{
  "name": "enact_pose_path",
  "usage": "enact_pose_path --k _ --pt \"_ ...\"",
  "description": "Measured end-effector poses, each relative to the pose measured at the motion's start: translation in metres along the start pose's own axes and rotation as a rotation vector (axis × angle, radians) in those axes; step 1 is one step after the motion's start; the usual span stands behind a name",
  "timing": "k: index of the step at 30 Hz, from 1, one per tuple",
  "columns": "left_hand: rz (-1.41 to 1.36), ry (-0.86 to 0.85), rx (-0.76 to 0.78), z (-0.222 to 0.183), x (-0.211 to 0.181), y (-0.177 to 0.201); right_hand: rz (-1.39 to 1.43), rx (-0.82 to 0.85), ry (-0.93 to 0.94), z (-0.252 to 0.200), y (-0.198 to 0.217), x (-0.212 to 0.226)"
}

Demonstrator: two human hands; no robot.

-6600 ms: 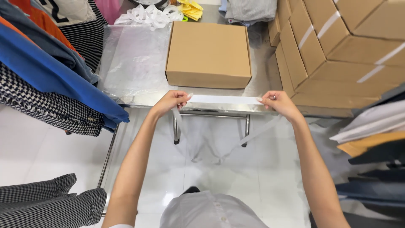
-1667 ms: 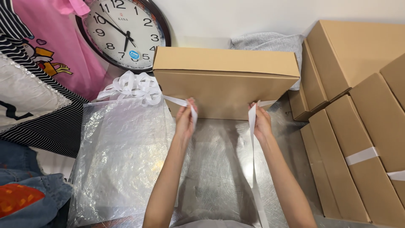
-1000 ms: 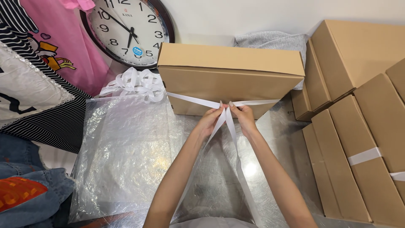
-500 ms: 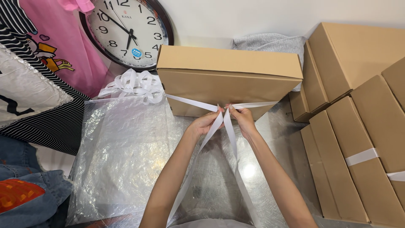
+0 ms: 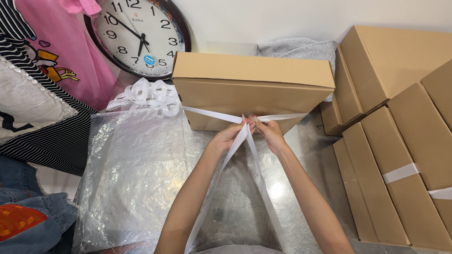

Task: The person places a cardboard box on a metal table, then takes a long white ribbon and wraps it around the box. They tie the ribbon into a knot and a bow on top of the box, then lift the box to show the finished result.

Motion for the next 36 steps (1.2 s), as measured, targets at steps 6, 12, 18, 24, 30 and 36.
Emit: enact_pose_path --k 6,12,18,24,30,36 --pt "0.149 -0.147 -0.022 -0.004 -0.008 -0.005 0.013 -0.02 -0.107 -0.01 0.0 0.0" --pt "0.504 -0.331 -0.197 -0.006 -0.013 -0.012 -0.274 -0.197 0.022 -0.032 0.014 -0.005" --pt "0.505 -0.402 -0.239 -0.034 -0.02 -0.035 -0.777 -0.123 0.159 -0.023 -0.011 0.005" --pt "0.458 -0.395 -0.227 -0.045 -0.016 -0.048 -1.014 -0.23 0.167 -0.043 -0.03 0.037" --pt "0.445 -0.415 -0.255 -0.031 -0.012 -0.031 -1.116 -0.259 0.214 -0.034 -0.019 0.029" --pt "0.505 -0.428 -0.261 -0.024 -0.022 -0.028 -0.345 0.03 0.01 0.016 0.03 -0.018"
Point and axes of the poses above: each hand's wrist, its own z-axis towards the middle knuckle, its own y-axis out of the back of the hand, x = y × z, the point moved 4 cm from there along z, towards the middle knuckle, and after that the axes turned 9 degrees about -z, right-handed, at the moved point
